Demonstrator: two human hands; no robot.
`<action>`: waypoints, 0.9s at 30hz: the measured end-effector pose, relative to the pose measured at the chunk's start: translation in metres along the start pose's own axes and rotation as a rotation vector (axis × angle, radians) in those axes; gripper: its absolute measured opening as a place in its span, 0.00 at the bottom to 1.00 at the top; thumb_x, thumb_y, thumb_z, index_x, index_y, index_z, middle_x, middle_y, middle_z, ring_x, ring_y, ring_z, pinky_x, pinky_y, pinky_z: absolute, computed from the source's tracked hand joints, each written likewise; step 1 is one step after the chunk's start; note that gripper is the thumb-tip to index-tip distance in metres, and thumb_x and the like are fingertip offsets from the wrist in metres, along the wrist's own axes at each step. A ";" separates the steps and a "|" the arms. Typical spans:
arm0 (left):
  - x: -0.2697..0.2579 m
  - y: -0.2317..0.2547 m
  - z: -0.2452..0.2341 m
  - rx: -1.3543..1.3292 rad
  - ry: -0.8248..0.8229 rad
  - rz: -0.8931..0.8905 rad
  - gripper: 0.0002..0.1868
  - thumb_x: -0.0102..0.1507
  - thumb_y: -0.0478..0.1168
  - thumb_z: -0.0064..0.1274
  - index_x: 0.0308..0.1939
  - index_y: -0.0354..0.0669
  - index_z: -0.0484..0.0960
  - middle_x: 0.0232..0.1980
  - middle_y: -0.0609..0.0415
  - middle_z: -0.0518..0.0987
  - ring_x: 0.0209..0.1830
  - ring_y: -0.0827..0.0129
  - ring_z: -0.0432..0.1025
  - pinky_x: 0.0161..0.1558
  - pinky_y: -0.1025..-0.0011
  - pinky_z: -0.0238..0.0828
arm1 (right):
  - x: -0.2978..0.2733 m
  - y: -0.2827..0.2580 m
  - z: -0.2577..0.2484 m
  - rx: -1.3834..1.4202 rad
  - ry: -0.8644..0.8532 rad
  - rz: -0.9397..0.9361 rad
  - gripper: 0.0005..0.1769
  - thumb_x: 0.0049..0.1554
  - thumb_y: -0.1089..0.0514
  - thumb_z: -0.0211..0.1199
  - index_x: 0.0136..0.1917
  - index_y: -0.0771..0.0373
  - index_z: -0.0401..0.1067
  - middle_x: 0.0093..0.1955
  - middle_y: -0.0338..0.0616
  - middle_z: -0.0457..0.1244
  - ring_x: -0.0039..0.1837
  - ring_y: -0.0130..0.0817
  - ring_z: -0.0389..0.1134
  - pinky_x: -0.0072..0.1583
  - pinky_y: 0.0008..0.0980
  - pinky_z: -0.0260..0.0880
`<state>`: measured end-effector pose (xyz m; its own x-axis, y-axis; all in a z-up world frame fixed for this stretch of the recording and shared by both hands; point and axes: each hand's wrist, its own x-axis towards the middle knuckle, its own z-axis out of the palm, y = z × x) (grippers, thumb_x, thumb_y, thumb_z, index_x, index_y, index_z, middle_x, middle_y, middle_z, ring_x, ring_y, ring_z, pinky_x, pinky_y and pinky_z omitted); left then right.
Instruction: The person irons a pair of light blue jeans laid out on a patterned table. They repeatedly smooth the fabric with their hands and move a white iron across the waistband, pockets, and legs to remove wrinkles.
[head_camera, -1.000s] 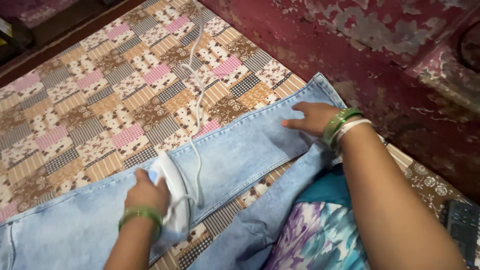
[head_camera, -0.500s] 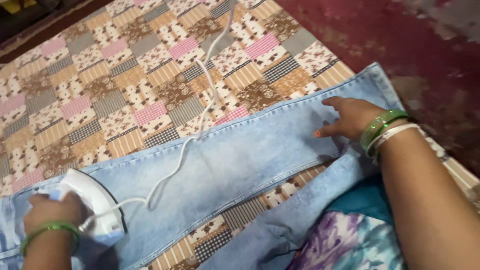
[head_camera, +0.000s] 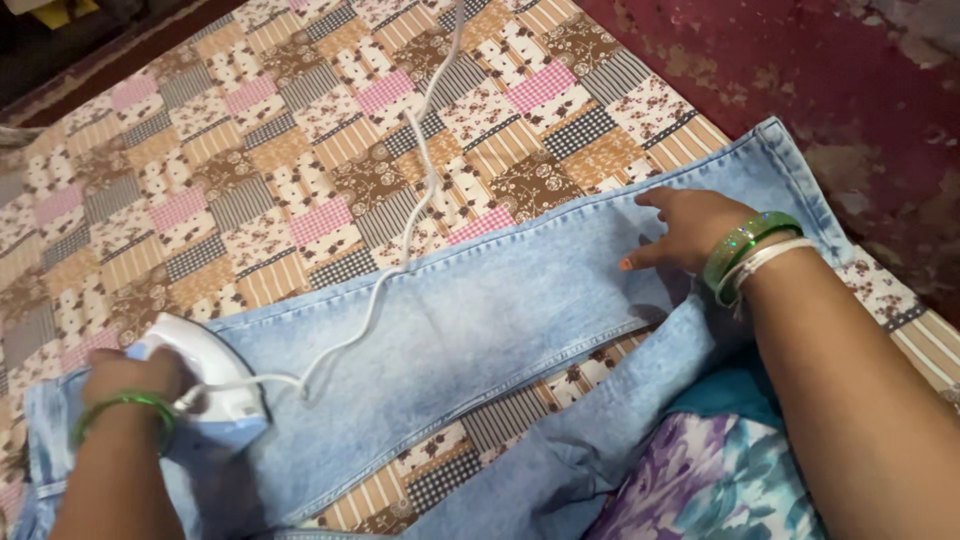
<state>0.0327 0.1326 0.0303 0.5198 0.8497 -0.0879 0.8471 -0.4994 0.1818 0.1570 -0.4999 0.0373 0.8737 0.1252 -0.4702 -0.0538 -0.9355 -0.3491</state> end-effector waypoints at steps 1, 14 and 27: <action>-0.008 -0.006 0.006 -0.021 0.010 0.034 0.39 0.61 0.52 0.57 0.68 0.29 0.66 0.61 0.22 0.76 0.61 0.32 0.72 0.63 0.50 0.67 | -0.001 0.000 0.002 0.003 0.001 -0.012 0.58 0.42 0.39 0.78 0.79 0.54 0.56 0.73 0.56 0.61 0.72 0.51 0.66 0.70 0.41 0.66; -0.180 0.053 0.022 -0.085 -0.172 0.292 0.31 0.64 0.52 0.53 0.63 0.34 0.67 0.49 0.24 0.81 0.53 0.32 0.76 0.58 0.50 0.71 | -0.008 -0.037 0.037 -0.073 -0.202 -0.192 0.56 0.39 0.38 0.78 0.76 0.51 0.60 0.67 0.53 0.66 0.67 0.48 0.69 0.67 0.38 0.68; -0.092 0.185 0.044 -0.076 -0.166 0.312 0.37 0.64 0.49 0.52 0.69 0.27 0.58 0.60 0.22 0.74 0.60 0.34 0.72 0.62 0.51 0.68 | -0.003 -0.051 0.038 -0.283 -0.267 -0.192 0.42 0.39 0.43 0.80 0.66 0.53 0.73 0.61 0.46 0.70 0.63 0.46 0.71 0.64 0.39 0.70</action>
<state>0.1462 -0.0455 0.0290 0.7685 0.6158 -0.1737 0.6371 -0.7113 0.2971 0.1389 -0.4404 0.0251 0.6969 0.3517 -0.6250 0.2644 -0.9361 -0.2319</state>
